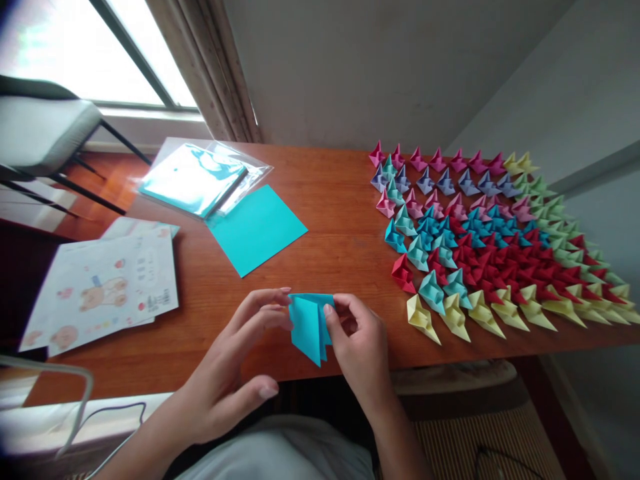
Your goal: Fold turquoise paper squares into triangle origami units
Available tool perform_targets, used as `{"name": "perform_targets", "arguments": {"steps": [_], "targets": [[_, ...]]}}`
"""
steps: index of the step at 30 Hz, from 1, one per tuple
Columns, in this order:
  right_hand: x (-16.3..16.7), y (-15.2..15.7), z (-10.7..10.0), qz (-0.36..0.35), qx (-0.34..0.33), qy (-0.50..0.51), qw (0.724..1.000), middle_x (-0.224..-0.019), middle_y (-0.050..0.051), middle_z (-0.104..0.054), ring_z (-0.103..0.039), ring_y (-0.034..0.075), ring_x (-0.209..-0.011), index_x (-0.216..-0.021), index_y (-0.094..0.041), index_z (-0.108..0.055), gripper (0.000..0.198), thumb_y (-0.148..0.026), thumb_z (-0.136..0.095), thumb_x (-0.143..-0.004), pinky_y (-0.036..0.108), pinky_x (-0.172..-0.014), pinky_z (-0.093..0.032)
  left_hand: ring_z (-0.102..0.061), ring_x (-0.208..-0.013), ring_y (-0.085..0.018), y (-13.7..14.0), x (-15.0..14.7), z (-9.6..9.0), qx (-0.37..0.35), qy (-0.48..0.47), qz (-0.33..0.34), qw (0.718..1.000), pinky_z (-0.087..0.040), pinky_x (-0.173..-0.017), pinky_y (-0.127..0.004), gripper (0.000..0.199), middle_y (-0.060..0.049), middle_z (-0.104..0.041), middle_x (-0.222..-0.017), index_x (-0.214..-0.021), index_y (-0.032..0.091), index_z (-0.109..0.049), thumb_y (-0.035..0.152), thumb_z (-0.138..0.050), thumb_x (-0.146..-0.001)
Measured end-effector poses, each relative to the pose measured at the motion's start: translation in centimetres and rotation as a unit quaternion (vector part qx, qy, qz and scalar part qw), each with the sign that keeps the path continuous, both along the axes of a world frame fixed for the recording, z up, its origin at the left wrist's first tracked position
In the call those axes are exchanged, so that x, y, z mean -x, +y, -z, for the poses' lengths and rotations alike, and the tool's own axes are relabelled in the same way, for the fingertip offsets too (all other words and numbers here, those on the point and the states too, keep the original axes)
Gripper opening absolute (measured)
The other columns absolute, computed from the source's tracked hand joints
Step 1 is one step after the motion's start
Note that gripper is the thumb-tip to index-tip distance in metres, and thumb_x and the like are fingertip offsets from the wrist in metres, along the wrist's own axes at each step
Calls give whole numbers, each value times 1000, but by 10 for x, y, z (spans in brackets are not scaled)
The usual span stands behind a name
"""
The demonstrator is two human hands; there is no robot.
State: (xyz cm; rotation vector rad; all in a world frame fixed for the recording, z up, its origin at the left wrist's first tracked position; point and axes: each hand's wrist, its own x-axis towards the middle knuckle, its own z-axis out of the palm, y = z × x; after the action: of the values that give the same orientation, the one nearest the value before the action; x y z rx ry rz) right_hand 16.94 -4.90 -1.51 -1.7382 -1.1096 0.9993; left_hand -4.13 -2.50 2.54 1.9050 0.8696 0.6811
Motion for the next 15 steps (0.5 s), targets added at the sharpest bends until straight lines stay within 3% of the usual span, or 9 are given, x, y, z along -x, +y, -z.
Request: {"name": "perform_targets", "arguments": {"steps": [4, 7, 10, 15], "targets": [[2, -1, -5, -10, -18, -50, 999, -85, 5, -73, -68, 19, -70, -98, -20, -71, 27, -46, -64, -90, 29, -64, -54, -43, -138, -30, 3, -3, -5, -55, 13, -33, 998, -43, -111, -44, 54, -17, -42, -147, -139, 20, -42, 46, -58, -95], [5, -1, -8, -19, -54, -97, 994, -82, 3, -73, -65, 16, -65, -95, -21, -71, 22, -41, -63, -91, 27, -60, -52, -40, -141, -32, 5, -15, -9, -143, 46, 10, 989, -36, -116, -48, 65, -17, -45, -149, -145, 18, -40, 46, -64, -91], [6, -1, -8, -27, -70, -102, 992, -80, 2, -72, -63, 14, -61, -95, -21, -70, 19, -38, -63, -91, 25, -57, -50, -49, -133, -31, 7, -26, -13, -198, 60, 25, 978, -32, -118, -51, 58, -14, -60, -135, -138, 18, -48, 46, -66, -90], [2, -2, -2, 6, -51, -82, 995, -81, 3, -72, -66, 17, -65, -96, -20, -70, 21, -40, -66, -90, 27, -58, -53, -59, -117, -29, 8, -18, -21, -189, 70, 3, 980, -44, -107, -49, 53, -14, -65, -120, -131, 18, -54, 55, -56, -94]]}}
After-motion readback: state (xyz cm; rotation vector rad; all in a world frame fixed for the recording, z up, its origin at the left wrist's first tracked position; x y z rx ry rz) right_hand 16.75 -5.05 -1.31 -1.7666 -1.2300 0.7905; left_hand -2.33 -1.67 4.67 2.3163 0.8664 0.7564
